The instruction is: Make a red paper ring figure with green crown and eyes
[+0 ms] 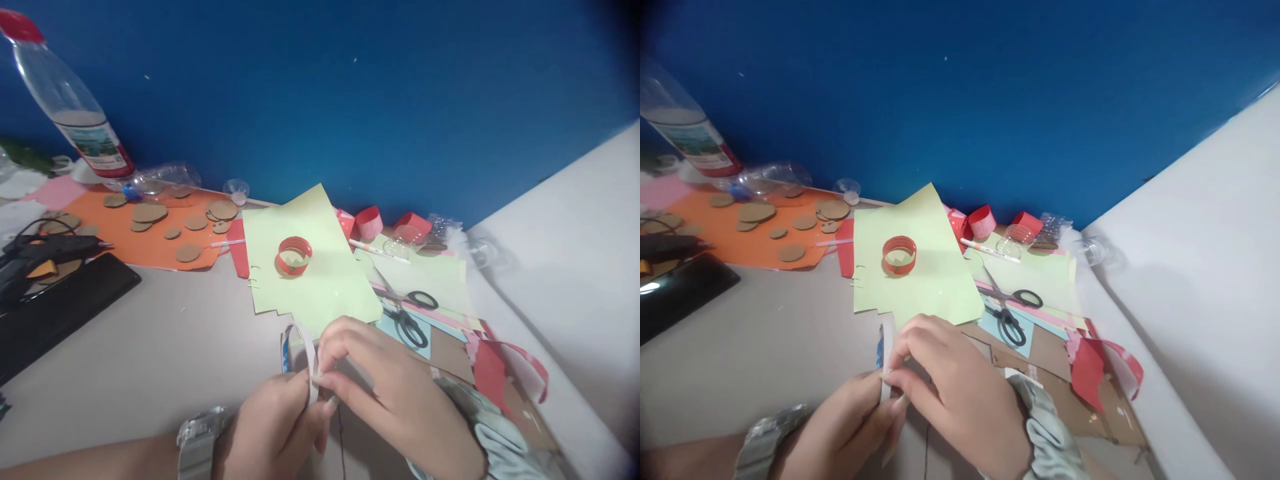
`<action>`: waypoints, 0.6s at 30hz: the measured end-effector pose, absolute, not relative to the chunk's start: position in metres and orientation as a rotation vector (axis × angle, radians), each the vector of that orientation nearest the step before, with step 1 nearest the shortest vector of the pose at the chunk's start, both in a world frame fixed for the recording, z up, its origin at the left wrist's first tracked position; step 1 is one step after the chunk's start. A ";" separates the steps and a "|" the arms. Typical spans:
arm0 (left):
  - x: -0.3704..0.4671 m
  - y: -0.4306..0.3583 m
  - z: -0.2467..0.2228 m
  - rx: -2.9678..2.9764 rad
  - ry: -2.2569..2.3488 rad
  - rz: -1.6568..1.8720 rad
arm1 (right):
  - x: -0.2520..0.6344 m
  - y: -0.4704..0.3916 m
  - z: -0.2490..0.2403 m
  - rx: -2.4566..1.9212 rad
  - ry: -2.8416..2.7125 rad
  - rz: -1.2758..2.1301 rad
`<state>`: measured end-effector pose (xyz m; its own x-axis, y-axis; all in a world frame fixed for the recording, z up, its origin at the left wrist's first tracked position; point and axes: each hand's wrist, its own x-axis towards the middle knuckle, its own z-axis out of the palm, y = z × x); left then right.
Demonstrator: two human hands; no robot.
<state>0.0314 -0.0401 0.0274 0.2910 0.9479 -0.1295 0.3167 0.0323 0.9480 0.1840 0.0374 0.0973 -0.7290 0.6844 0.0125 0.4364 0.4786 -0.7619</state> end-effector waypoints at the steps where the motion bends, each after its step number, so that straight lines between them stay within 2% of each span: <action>1: 0.032 -0.040 0.027 1.485 1.212 0.763 | 0.184 0.037 0.098 -0.925 -2.414 1.090; 6: 0.032 -0.040 0.029 1.383 1.152 0.817 | 0.201 0.043 0.111 -0.967 -2.363 0.826; 13: 0.032 -0.040 0.035 1.345 1.121 0.829 | 0.264 0.105 0.119 -2.030 -2.665 0.149; 15: 0.033 -0.040 0.035 1.347 1.126 0.818 | 0.274 0.124 0.107 -2.189 -2.714 0.107; 18: 0.034 -0.040 0.033 1.342 1.148 0.815 | 0.278 0.141 0.088 -2.090 -2.754 0.114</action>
